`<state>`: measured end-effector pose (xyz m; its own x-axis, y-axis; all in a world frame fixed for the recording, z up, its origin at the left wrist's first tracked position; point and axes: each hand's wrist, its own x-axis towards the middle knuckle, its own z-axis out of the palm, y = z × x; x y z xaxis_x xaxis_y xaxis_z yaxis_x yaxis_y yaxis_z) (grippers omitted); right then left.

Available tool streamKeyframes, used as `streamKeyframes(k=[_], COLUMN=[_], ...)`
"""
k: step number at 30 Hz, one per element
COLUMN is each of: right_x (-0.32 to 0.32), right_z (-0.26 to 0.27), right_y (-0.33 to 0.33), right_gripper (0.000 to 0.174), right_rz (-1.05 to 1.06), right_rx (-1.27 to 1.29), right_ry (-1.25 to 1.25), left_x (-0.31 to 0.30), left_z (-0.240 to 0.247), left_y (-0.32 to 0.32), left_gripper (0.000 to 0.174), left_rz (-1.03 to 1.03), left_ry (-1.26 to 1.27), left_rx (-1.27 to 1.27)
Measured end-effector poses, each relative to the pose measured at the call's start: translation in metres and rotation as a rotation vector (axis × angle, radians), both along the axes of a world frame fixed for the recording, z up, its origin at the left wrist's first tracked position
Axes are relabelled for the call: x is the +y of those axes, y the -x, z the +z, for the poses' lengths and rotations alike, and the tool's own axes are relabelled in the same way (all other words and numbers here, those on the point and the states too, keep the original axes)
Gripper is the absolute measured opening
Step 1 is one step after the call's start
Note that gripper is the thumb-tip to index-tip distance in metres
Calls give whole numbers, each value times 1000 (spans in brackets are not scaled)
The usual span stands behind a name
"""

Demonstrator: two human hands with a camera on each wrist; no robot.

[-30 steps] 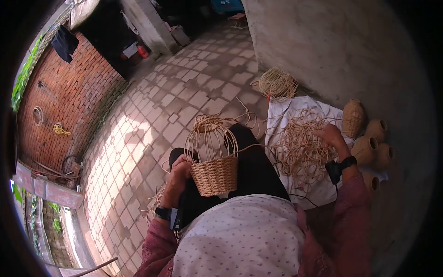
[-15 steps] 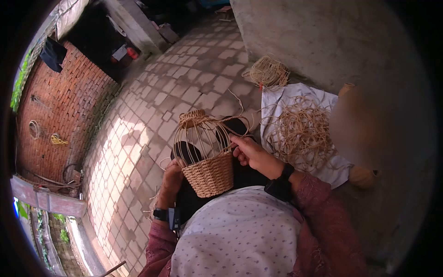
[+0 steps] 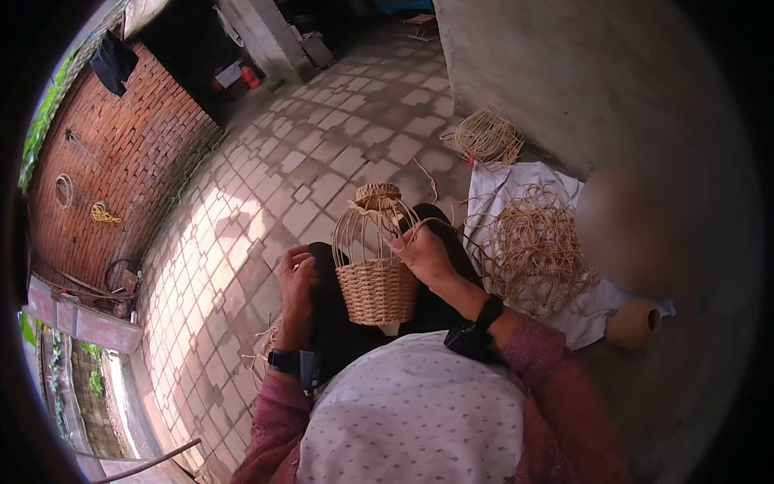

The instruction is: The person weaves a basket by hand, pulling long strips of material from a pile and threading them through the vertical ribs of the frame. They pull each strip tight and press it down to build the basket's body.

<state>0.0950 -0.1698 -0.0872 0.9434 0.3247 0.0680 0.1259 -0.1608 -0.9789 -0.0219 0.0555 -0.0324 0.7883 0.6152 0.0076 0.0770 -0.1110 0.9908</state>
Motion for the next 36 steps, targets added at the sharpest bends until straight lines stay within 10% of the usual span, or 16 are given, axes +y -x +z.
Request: streamKeyframes(k=[6,12,14,15,20,24,28,30,36], right_x=[39,21,13,8,-13,12,42,52,53], right_z=[24,33,19,24,41,56,67,69,75], right_y=[7,11,8,11,11,-7,-18,-19,15], right_gripper=[35,23,25,25,20,14,17,20,14], right_rz=[27,247,3,8,310,375,519,433,141], right_rx=[-50,355,-633,-636,232,366,215,-497,-727], right_ry=[128,-120,285,287,-2,-408,-329,148,469], left_x=[-36,-28,-22,-21,-20,-25,-36,-41,-41], left_z=[18,-10,-7,-5,-9,5,9,7,3], left_y=[4,5,5,4,-4,-10,-16,-14,-13], left_gripper=[20,25,24,23,25,25,26,23,30], left_rz=[-219,-425,-446,-472,-419,-391,-321,-240,-242], left_ry=[-771,-393,-316,-242,-233,-222,-268,-463,-482], left_rx=[-106,143,148,153,256,399,507,485,440])
